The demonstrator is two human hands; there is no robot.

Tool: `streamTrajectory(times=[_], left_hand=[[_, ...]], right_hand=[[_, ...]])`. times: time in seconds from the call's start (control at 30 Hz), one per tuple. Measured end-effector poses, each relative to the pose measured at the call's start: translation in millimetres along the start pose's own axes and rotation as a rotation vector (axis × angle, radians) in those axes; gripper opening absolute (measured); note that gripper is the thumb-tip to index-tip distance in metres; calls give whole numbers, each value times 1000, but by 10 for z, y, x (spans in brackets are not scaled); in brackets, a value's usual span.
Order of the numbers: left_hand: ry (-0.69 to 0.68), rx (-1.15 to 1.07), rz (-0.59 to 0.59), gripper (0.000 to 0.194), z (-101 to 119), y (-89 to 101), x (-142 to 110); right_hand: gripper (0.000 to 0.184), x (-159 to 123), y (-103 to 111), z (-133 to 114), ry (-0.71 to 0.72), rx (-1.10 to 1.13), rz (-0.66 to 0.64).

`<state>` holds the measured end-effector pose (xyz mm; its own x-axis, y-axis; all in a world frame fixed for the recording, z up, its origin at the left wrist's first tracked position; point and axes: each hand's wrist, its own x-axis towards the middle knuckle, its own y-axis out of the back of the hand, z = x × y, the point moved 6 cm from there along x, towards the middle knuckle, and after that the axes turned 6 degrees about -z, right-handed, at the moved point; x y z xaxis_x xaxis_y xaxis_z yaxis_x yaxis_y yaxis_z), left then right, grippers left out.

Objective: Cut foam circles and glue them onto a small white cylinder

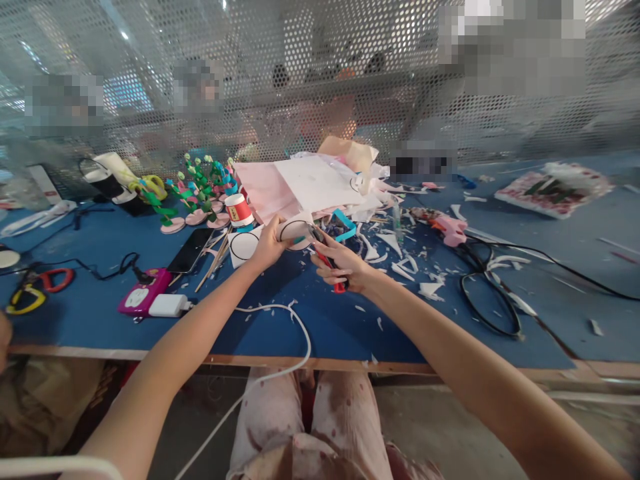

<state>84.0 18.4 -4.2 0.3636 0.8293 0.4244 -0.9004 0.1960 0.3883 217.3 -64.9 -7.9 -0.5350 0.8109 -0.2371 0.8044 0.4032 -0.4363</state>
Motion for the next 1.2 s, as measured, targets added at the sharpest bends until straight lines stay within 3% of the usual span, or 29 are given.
streamTrajectory(times=[0.13, 0.27, 0.43, 0.6, 0.83, 1.2], left_hand=[[3, 34, 25, 32, 37, -5, -7], [35, 64, 145, 29, 57, 45, -10], [99, -12, 233, 31, -93, 70, 2], [132, -94, 281, 31, -246, 84, 18], [121, 0, 429, 29, -170, 248, 5], [58, -2, 196, 31, -142, 203, 70]], right_hand=[[44, 3, -4, -16, 12, 21, -15], [48, 26, -1, -32, 34, 20, 17], [60, 76, 27, -23, 64, -9, 83], [66, 70, 7, -34, 95, -28, 56], [65, 46, -69, -32, 48, -62, 13], [61, -25, -74, -8, 25, -67, -30]])
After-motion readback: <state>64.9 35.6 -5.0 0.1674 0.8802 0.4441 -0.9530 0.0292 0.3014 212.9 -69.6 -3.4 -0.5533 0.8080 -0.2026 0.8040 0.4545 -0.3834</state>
